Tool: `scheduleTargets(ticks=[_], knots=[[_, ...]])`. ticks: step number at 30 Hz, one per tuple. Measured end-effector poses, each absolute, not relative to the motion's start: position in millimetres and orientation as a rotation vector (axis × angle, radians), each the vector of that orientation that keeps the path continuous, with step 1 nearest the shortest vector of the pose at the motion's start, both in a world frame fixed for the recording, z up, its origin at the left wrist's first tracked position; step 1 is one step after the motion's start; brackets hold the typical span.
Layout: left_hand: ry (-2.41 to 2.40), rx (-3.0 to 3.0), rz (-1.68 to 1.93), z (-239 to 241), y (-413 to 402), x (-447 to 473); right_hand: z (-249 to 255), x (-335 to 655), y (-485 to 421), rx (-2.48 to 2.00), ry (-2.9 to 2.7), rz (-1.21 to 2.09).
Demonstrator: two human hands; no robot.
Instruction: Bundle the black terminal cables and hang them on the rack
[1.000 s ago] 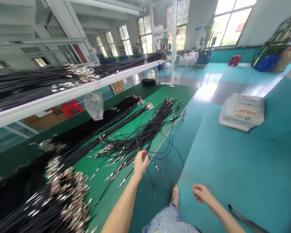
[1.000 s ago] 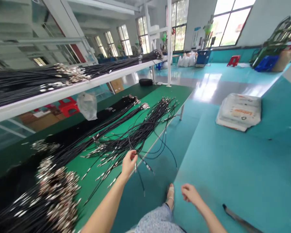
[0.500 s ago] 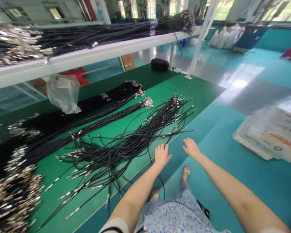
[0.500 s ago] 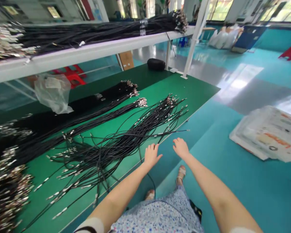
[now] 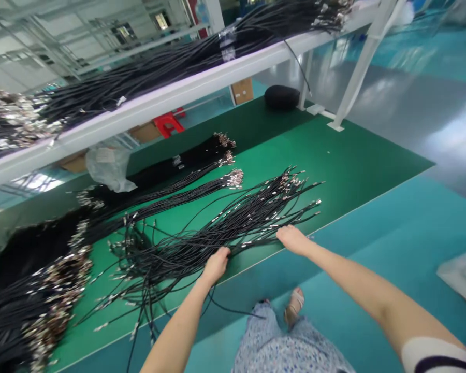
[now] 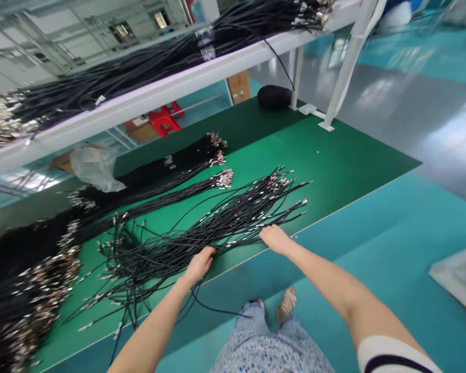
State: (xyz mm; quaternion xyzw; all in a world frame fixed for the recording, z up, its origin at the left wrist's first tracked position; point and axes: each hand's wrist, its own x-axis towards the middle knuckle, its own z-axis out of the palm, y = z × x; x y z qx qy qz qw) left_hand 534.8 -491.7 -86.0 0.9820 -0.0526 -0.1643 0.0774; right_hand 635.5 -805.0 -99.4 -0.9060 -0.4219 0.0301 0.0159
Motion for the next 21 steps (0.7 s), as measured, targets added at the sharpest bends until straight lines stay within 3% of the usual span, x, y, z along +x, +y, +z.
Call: scheduleTargets(ticks=[4,9,13,16,21], knots=[[0.184,3.184,-0.435,-64,-480,568,-83,695,-841,-2.966,-1.159,-0.001],[0.113,3.168,-0.604,-46,-479,596,-80,718,-858,-3.052,-0.938,-0.092],[-0.115,3.071,-0.271,-35,-510,646,-84,691,-852,-2.947,-0.791,-0.193],[-0.161,2.951,-0.107,-46,-553,702,-95,659,-845,-2.814,-0.82,-0.035],[-0.128,2.923,-0.279,-78,-605,763,-116,634,-822,-2.763,-0.735,0.242]])
